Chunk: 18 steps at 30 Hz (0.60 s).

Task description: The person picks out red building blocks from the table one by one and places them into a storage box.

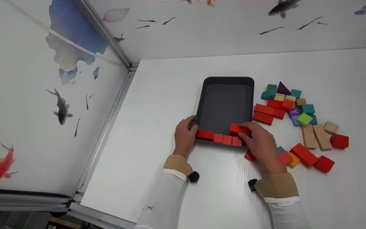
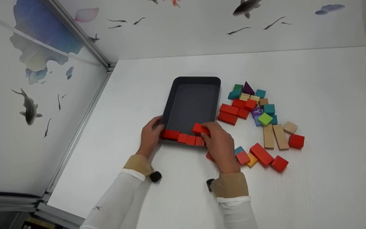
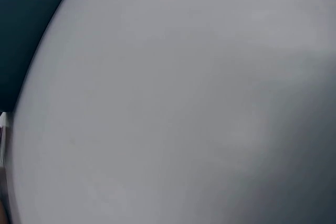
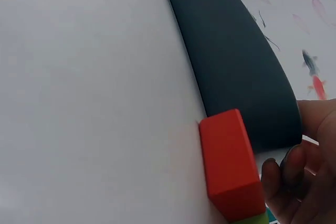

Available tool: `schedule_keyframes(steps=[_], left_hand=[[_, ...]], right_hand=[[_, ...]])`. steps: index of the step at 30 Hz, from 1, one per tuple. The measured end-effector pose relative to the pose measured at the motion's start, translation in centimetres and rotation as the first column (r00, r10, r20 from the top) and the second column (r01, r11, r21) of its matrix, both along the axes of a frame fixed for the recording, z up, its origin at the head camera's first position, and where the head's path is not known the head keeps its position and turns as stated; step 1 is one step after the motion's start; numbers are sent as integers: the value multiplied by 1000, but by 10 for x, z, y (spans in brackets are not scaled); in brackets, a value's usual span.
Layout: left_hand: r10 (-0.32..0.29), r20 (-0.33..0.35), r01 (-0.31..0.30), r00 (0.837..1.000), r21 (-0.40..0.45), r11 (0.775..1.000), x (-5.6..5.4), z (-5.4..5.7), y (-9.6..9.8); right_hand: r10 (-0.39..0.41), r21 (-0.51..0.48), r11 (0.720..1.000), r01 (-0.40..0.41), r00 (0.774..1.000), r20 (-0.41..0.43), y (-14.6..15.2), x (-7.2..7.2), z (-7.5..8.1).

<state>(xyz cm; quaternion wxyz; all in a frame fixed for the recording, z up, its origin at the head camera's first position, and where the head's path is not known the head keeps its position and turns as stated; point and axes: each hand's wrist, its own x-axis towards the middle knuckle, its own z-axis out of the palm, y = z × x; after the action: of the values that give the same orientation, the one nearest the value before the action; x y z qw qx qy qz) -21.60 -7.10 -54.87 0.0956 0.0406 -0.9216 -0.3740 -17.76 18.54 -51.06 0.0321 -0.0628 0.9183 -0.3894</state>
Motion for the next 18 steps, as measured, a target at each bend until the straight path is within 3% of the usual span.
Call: schedule_keyframes(steps=[9, 18], left_hand=[[-10, -17, 10, 1000, -5, 1000, 0, 0, 0], [-6, -11, 6, 1000, -17, 1000, 1, 1, 0]], right_hand=[[19, -18, 1000, -19, 1000, 8, 0, 1, 1], [93, 45, 994, -96, 994, 49, 2, 0, 3]])
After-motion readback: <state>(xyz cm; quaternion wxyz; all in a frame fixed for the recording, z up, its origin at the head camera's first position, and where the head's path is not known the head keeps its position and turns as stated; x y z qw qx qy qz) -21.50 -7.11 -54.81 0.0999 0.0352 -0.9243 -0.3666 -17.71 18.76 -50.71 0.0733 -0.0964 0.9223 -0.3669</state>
